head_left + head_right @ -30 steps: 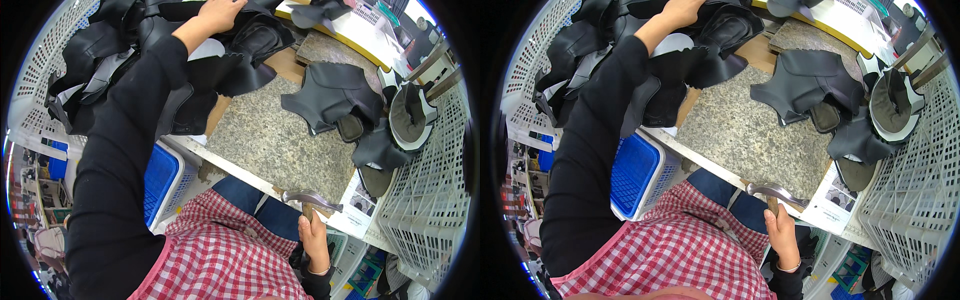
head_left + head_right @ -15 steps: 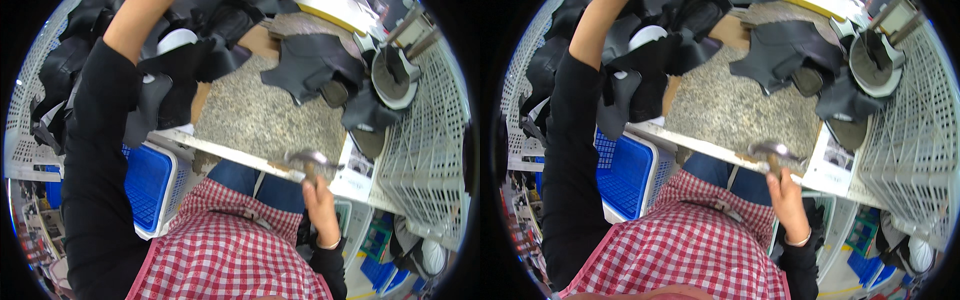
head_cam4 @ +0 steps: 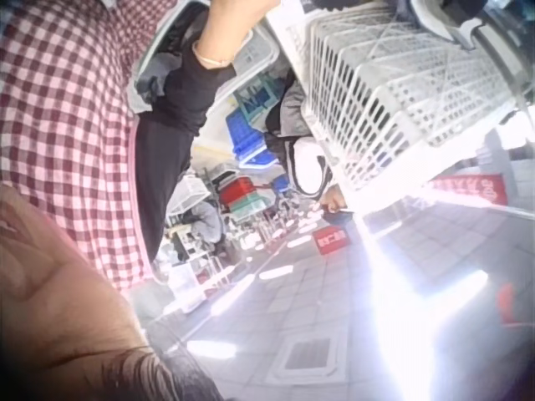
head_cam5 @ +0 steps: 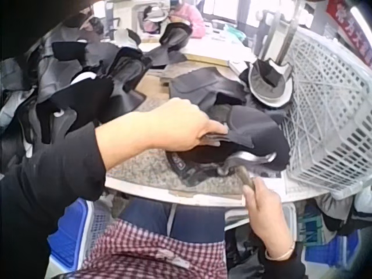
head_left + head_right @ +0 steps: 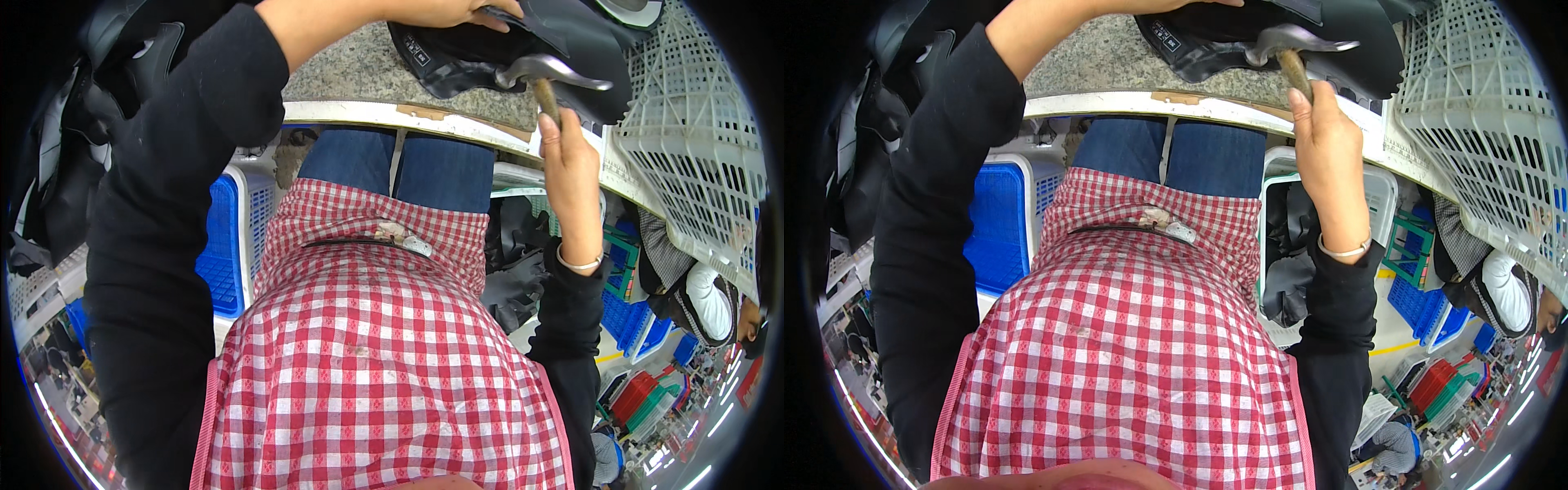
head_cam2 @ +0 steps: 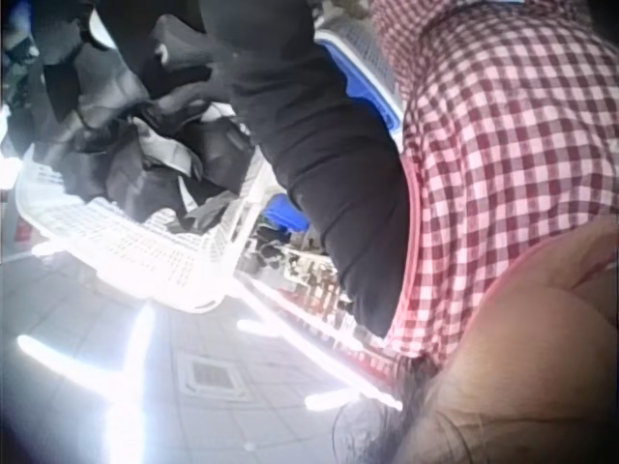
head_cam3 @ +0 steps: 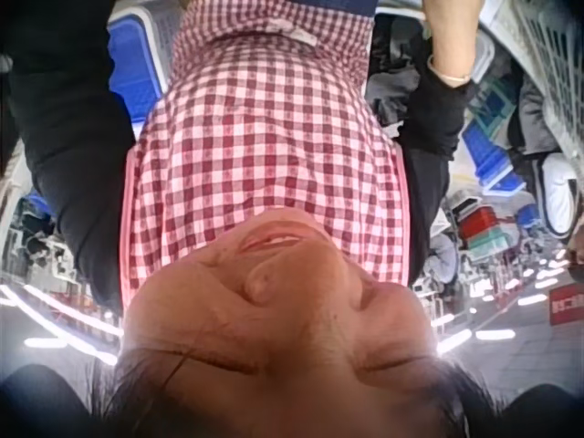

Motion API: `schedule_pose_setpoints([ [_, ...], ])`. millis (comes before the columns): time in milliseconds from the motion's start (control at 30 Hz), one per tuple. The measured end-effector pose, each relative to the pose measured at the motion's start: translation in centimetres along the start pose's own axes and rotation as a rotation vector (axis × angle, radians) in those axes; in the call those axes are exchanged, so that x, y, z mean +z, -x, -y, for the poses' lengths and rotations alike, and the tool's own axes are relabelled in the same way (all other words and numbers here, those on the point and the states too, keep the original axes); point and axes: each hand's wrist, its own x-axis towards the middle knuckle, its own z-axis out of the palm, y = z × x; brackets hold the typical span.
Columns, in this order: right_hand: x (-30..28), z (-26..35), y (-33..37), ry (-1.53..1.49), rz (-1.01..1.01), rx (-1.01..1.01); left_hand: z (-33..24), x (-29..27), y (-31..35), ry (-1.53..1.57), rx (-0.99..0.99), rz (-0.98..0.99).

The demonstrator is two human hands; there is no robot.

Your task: The person repeatedly taps black shoe parts with a hammer on a workbench, then flips and inspects the parts by hand. The person handles multiple shoe parts one at a time, placing them back on the bench after each tap.

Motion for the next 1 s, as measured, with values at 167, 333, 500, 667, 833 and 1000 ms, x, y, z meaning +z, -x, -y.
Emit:
schedule_pose_setpoints([
  [167, -0.2, 3.0, -1.6, 0.07, -0.056, -0.17, -0.1, -1.3, -2.7, 0.129, -0.069, 0.142],
  [333, 1.5, 4.6, -3.9, 0.256, 0.023, -0.297, -0.1, -2.3, -5.2, 0.178, -0.12, 0.237],
  [500, 0.7, 4.8, -3.0, 0.117, 0.13, -0.075, 0.1, -2.1, -6.2, 0.22, -0.115, 0.335],
  [667, 1.4, 4.7, -3.4, 0.317, 0.095, -0.189, 0.9, -1.7, -6.1, 0.293, -0.166, 0.305],
  [833, 0.9, 3.7, -3.0, 0.168, 0.188, -0.213, 0.3, -2.0, -6.0, 0.215, -0.112, 0.236],
  [1000, -0.2, 3.4, -2.6, 0.197, -0.042, -0.012, -0.2, -2.0, -6.1, 0.223, -0.205, 0.361],
])
